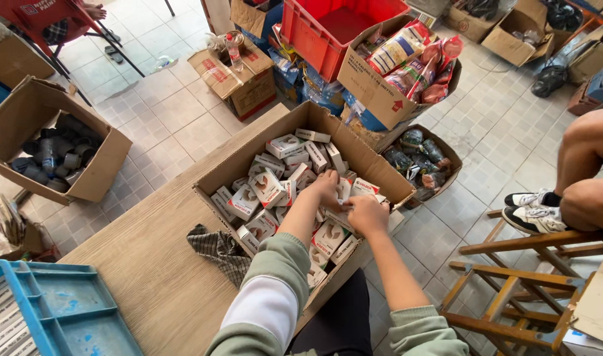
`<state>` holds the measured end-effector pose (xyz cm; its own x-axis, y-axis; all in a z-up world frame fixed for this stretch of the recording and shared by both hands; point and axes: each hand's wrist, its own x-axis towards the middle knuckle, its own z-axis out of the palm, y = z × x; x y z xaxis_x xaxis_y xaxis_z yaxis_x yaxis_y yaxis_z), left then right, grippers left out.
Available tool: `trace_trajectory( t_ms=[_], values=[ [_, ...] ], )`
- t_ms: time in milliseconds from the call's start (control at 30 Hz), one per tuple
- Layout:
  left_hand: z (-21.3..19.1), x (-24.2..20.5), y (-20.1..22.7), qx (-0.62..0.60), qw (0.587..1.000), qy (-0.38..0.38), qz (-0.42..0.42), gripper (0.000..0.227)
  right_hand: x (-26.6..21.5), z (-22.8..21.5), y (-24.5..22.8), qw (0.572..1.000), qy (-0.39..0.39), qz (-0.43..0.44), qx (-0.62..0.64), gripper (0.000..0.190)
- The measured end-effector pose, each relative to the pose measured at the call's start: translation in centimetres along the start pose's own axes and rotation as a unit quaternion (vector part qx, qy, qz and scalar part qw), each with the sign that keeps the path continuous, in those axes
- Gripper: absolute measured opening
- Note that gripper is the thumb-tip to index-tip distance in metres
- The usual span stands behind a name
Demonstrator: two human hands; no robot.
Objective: The person takes small white boxes from a cardboard box and wipes them with a cloth. They then place the boxes into a blue plastic crate, arranging them in neat rows. The person repeats this process, moving boxes from the cardboard box to the crate.
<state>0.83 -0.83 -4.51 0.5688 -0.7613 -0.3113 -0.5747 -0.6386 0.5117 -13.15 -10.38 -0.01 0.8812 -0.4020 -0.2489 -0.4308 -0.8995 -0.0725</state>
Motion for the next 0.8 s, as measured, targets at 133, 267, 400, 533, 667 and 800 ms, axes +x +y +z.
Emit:
trace_trajectory(
  t_ms=[133,267,400,533,667,800],
  values=[
    [0.1,-1.5,-0.7,-0.018,0.999,-0.024,0.018,0.1,-1.0,-2.3,-0.7,1.0,-0.016,0.0,0.018,0.028],
    [0.6,-5.4,0.3,-0.012,0.999,0.007,0.044,0.109,-2.1,-3.9,-1.4,0.993,-0.06,-0.078,-0.066,0.077],
    [2.1,-10.3,1.1,0.018,0.994,0.08,0.074,0.108,-4.6,-5.7,-1.5,0.977,-0.093,-0.175,-0.082,0.093],
    [1.7,-18.0,0.6,-0.026,0.981,0.183,0.064,0.098,-7.0,-3.5,-4.1,0.92,-0.106,-0.306,0.222,0.107],
    [-1.3,-30.2,-1.0,-0.081,0.949,0.294,0.079,0.123,-11.1,-3.5,-11.0,0.84,0.006,-0.458,0.292,0.109],
    [-0.5,-43.4,-2.7,-0.177,0.933,0.307,-0.057,0.113,-15.9,-0.7,-19.0,0.772,-0.098,-0.549,0.304,0.113]
  ],
)
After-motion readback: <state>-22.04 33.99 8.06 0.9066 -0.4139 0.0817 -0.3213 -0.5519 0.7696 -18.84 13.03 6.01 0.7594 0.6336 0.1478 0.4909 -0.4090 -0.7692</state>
